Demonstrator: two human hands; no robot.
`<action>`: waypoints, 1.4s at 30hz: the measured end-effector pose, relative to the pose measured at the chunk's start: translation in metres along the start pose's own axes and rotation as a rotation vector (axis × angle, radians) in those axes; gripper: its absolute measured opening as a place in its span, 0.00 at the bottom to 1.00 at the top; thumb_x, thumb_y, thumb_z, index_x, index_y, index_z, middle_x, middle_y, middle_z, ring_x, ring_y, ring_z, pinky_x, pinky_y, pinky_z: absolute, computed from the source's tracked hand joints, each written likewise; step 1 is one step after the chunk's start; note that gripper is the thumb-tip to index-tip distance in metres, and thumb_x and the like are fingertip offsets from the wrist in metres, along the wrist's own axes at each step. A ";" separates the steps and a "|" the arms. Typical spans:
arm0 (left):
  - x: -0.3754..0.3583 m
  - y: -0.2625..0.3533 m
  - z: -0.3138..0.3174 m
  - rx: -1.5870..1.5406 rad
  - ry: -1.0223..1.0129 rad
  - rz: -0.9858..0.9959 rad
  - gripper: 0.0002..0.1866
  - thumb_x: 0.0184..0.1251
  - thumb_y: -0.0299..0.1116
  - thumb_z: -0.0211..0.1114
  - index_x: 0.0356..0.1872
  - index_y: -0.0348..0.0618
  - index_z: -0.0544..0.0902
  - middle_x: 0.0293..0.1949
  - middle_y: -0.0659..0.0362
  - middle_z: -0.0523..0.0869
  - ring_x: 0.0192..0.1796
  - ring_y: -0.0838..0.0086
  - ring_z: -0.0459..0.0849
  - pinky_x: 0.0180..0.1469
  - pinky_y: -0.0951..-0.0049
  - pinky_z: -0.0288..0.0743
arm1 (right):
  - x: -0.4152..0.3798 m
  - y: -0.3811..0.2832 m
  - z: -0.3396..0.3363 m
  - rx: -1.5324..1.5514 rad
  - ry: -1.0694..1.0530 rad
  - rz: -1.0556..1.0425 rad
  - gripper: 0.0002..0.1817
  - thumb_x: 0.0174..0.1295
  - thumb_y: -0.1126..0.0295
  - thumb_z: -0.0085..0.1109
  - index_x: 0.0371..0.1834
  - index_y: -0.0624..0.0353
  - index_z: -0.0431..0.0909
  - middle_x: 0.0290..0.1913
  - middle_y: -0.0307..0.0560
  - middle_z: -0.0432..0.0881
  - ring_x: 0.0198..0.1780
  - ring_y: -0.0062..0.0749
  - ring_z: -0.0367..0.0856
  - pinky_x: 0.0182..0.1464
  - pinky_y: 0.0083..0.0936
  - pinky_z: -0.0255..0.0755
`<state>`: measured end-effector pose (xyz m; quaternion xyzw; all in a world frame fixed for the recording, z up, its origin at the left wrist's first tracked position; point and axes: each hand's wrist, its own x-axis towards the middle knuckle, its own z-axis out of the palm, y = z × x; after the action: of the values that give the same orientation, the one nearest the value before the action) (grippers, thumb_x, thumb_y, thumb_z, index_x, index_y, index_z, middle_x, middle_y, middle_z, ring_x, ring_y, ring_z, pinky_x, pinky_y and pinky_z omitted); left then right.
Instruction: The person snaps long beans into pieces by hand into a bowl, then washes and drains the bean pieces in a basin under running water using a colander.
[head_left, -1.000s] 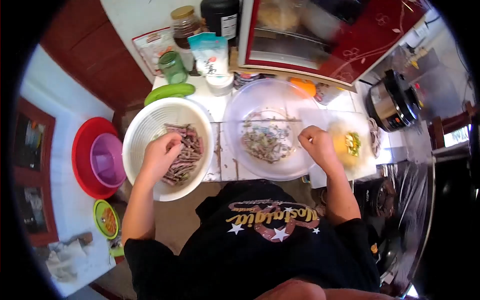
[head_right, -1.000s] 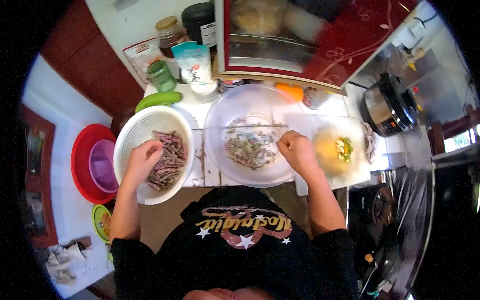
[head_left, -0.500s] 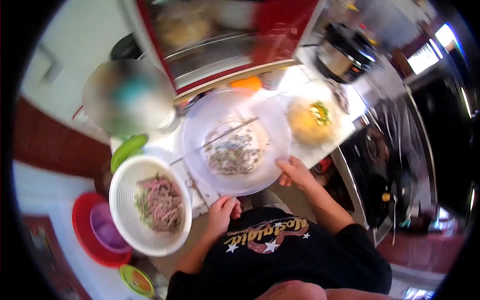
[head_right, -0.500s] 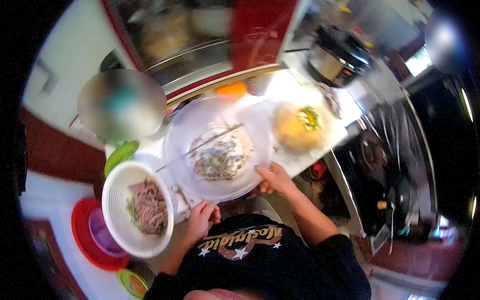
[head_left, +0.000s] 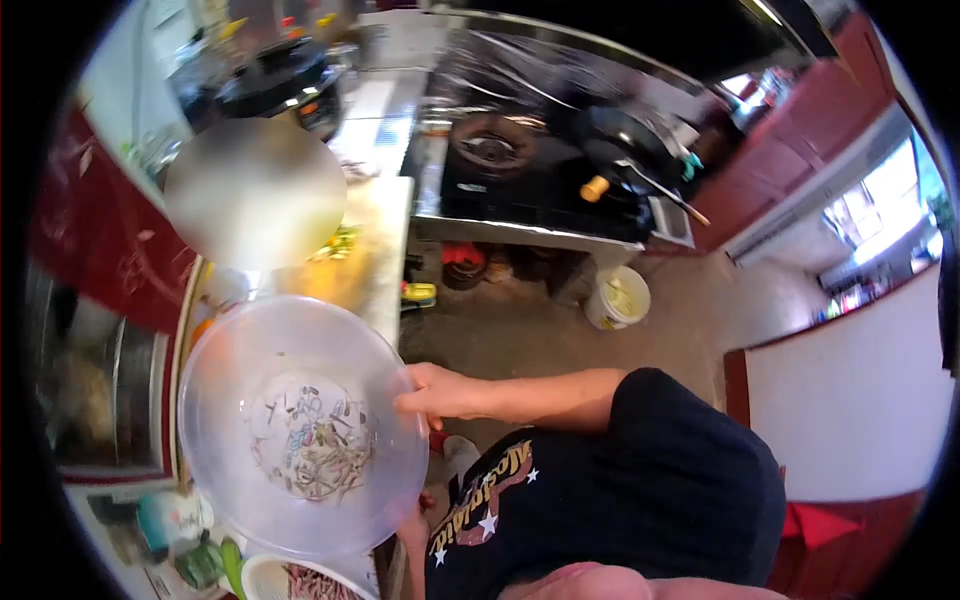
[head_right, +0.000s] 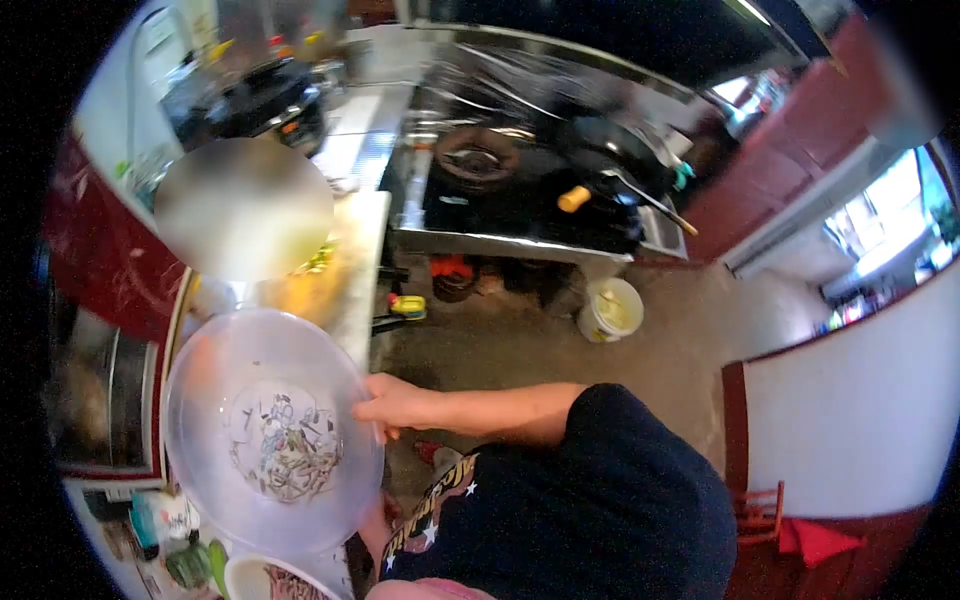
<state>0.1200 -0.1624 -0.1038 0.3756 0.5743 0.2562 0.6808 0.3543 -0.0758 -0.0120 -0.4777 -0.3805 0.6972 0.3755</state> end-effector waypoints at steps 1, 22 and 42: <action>-0.003 0.006 0.016 0.031 -0.026 -0.007 0.07 0.63 0.28 0.51 0.37 0.35 0.74 0.26 0.54 0.78 0.25 0.71 0.76 0.29 0.74 0.72 | -0.020 -0.002 -0.011 0.013 0.017 -0.039 0.12 0.55 0.67 0.50 0.40 0.61 0.71 0.25 0.41 0.78 0.20 0.19 0.74 0.15 0.14 0.64; -0.040 -0.100 0.517 0.320 -0.836 -0.485 0.23 0.63 0.53 0.47 0.46 0.44 0.71 0.33 0.56 0.82 0.26 0.78 0.78 0.24 0.78 0.71 | -0.561 0.238 -0.332 0.310 1.280 -0.026 0.10 0.49 0.70 0.49 0.31 0.65 0.71 0.19 0.45 0.76 0.14 0.23 0.72 0.12 0.15 0.63; 0.069 -0.148 0.920 0.157 -0.566 -0.613 0.11 0.57 0.35 0.54 0.38 0.40 0.72 0.23 0.56 0.78 0.21 0.74 0.76 0.19 0.76 0.73 | -0.681 0.119 -0.771 -0.156 1.445 -0.054 0.18 0.58 0.62 0.54 0.44 0.64 0.68 0.26 0.42 0.76 0.19 0.19 0.72 0.18 0.16 0.65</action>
<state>1.0183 -0.3954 -0.2105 0.2935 0.4678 -0.1159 0.8256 1.2472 -0.5985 -0.0546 -0.8347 -0.0979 0.1687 0.5150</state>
